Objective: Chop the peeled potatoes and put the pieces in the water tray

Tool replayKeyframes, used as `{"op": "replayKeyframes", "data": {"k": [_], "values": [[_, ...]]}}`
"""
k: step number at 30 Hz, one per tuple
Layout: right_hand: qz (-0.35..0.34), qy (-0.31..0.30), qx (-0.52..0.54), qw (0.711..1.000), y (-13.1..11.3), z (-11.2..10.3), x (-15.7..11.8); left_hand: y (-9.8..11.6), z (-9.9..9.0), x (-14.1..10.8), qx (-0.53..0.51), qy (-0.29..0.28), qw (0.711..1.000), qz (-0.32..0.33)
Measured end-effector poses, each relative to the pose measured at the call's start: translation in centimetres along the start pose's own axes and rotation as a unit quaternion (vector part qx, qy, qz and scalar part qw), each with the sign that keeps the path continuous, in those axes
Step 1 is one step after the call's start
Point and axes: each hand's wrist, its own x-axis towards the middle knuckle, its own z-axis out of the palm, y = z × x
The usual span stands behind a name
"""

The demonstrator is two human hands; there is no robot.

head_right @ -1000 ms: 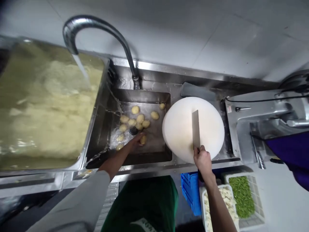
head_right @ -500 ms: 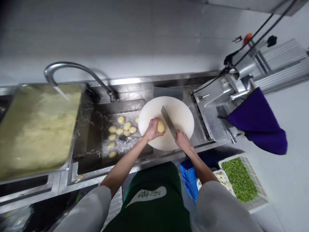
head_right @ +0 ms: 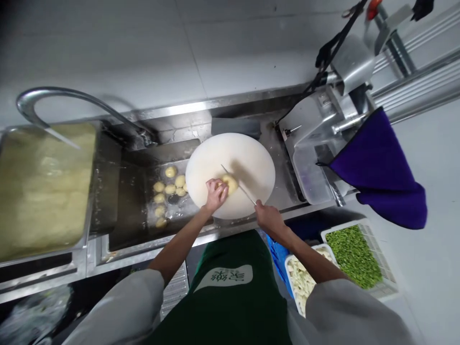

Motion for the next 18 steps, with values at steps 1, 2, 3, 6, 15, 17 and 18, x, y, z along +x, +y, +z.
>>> {"op": "replayKeyframes", "data": {"k": [1, 2, 3, 6, 15, 17, 18], "values": [[-0.012, -0.003, -0.010, 1.000, 0.1, -0.2, -0.7, 0.1, -0.1, 0.1, 0.004, 0.007, 1.000, 0.014], [-0.026, -0.007, -0.020, 0.999, 0.2, -0.3, -1.3, 0.2, -0.2, 0.2, 0.007, 0.012, 1.000, 0.024], [-0.040, -0.011, -0.029, 0.999, 0.5, -0.5, -1.7, 0.3, -0.3, 0.3, 0.010, 0.015, 0.999, 0.028], [-0.061, -0.030, -0.041, 0.997, 1.1, -1.2, -1.9, 0.5, -0.5, 0.4, 0.019, 0.007, 1.000, 0.016], [-0.123, 0.004, 0.023, 0.992, -4.0, -2.4, 8.4, 0.4, -0.2, -0.8, -0.084, -0.058, 0.992, -0.073], [-0.122, 0.008, 0.043, 0.992, -3.7, -2.7, 10.0, 0.6, -0.3, -0.6, -0.084, -0.050, 0.992, -0.079], [-0.121, 0.008, 0.056, 0.991, -3.1, -2.9, 10.4, 0.7, -0.3, -0.3, -0.082, -0.047, 0.993, -0.073]]}}
